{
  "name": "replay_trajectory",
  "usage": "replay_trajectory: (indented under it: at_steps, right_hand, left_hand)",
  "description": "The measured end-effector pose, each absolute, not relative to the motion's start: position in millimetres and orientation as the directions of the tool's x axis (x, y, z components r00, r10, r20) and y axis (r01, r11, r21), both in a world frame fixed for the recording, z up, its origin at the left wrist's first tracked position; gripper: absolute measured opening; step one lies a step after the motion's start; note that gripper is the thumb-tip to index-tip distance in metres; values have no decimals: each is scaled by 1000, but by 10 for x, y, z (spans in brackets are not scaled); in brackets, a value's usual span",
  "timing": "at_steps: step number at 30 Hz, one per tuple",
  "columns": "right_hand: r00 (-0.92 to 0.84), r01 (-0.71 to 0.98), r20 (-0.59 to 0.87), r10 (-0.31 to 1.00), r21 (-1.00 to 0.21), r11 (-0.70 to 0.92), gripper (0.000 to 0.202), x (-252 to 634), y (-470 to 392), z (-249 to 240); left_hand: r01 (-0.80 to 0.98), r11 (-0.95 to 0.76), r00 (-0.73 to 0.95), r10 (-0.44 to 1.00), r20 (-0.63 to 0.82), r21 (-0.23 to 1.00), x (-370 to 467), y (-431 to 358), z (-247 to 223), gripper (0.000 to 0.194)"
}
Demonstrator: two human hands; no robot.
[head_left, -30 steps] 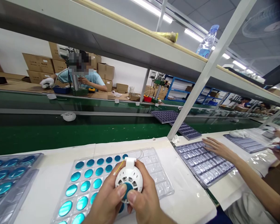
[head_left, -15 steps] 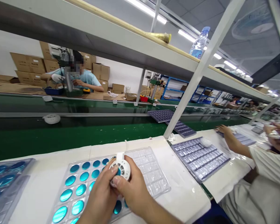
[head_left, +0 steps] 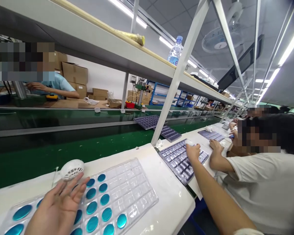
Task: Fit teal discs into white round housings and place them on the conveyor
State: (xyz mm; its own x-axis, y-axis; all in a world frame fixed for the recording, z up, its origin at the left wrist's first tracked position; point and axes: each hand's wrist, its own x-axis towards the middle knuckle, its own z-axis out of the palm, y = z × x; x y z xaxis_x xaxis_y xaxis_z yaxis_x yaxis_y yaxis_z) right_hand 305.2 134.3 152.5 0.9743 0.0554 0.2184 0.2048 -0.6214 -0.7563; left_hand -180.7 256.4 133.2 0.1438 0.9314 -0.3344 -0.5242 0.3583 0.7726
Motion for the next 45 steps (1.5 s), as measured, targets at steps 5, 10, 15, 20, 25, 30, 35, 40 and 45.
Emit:
replay_trajectory:
  at_steps: [5, 10, 15, 20, 25, 30, 35, 40, 45]
  right_hand:
    - [993, 53, 113, -38, -707, -705, 37, 3489, 1409, 1463]
    - [996, -5, 62, -69, -708, -706, 40, 3489, 1508, 1554]
    - [992, 119, 120, 38, -799, -589, 69, 3089, 1403, 1719]
    - [847, 387, 236, 476, -888, -249, 84, 1604, 1164, 1486]
    - [336, 274, 313, 889, -935, 225, 99, 18, 1116, 1367]
    - [232, 556, 278, 932, -824, 108, 51, -94, 1169, 1384]
    - [93, 923, 17, 996, -376, -80, 8, -18, 1115, 1258]
    - [54, 968, -56, 997, -241, -66, 13, -151, 1102, 1244]
    - [12, 888, -62, 998, -458, -39, 11, -29, 1073, 1436]
  left_hand:
    - [-487, 378, 133, 923, -360, 788, -1755, 2544, 1430, 48]
    - [-400, 364, 123, 931, -345, 841, -1715, 2420, 1564, 27]
    - [-345, 355, 212, 931, -297, 869, -1740, 2258, 1611, 28]
    - [-212, 451, 504, 811, -298, 867, -1630, 1953, 1644, 34]
    - [-320, 603, 656, 697, -289, 730, -1520, 1718, 1712, 34]
    - [-458, 552, 520, 802, -294, 697, -1593, 1822, 1709, 31]
    - [-510, 479, 429, 862, -271, 715, -1661, 1901, 1653, 32]
    - [-505, 446, 434, 871, -230, 739, -1654, 1878, 1672, 30]
    - [-482, 401, 450, 876, -172, 779, -1639, 1850, 1690, 31]
